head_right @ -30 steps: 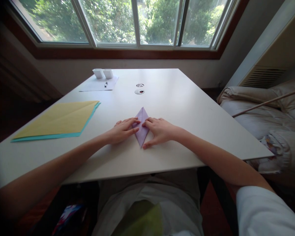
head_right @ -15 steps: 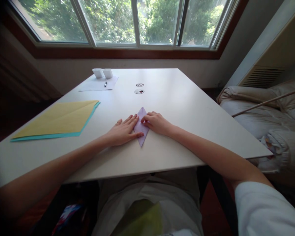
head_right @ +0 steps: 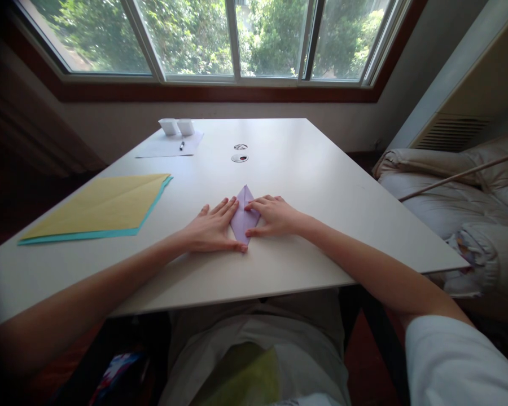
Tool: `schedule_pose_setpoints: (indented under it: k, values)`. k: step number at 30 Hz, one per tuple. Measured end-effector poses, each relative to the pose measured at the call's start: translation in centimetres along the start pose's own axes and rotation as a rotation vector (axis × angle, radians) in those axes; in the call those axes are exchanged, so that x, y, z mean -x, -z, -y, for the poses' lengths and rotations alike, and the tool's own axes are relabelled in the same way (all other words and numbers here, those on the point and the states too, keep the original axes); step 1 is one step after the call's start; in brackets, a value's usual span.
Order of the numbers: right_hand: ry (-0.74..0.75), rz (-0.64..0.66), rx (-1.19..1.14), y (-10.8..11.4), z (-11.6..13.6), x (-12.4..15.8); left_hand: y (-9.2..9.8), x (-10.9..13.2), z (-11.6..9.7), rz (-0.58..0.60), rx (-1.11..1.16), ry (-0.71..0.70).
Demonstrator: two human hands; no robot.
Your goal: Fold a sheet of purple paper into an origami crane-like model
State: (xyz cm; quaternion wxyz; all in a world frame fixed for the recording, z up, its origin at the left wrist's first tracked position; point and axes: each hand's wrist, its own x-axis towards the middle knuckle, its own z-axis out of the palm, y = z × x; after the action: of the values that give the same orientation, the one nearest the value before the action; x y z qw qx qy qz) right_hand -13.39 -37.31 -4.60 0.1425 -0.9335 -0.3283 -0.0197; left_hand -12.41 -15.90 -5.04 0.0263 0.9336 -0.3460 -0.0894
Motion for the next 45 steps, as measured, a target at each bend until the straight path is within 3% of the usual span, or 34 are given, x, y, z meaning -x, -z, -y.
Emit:
schedule_pose_setpoints:
  k: [6, 10, 12, 16, 18, 25, 36, 40, 45]
  values:
    - [0.093, -0.032, 0.038, 0.8, -0.4, 0.2, 0.3, 0.9, -0.6, -0.111, -0.041, -0.014]
    - [0.065, -0.128, 0.083, 0.7, -0.3, 0.3, 0.4, 1.7, -1.5, -0.244, -0.113, -0.089]
    - [0.096, -0.096, 0.082, 0.5, -0.1, 0.4, 0.1, 1.9, -1.9, -0.259, -0.111, -0.136]
    - [0.141, 0.135, 0.013, -0.1, 0.2, 0.6, -0.9, 2.0, -2.4, -0.197, -0.070, -0.161]
    - [0.119, 0.190, -0.012, -0.3, 0.1, 0.5, -1.1, 2.2, -2.5, -0.137, -0.051, -0.142]
    - [-0.043, 0.219, -0.013, -0.1, -2.3, -0.6, 0.2, 3.3, -2.7, 0.097, 0.011, -0.174]
    - [-0.200, 0.240, 0.002, 0.0, -3.6, -1.2, 1.9, 5.2, -1.7, 0.231, 0.075, -0.258]
    - [-0.210, 0.151, 0.094, 0.0, -3.2, -1.0, 2.7, 5.3, -1.0, 0.217, 0.051, -0.246]
    - [-0.247, -0.072, 0.317, 0.8, -1.9, -0.5, 3.2, 3.8, 0.6, 0.030, -0.109, -0.147]
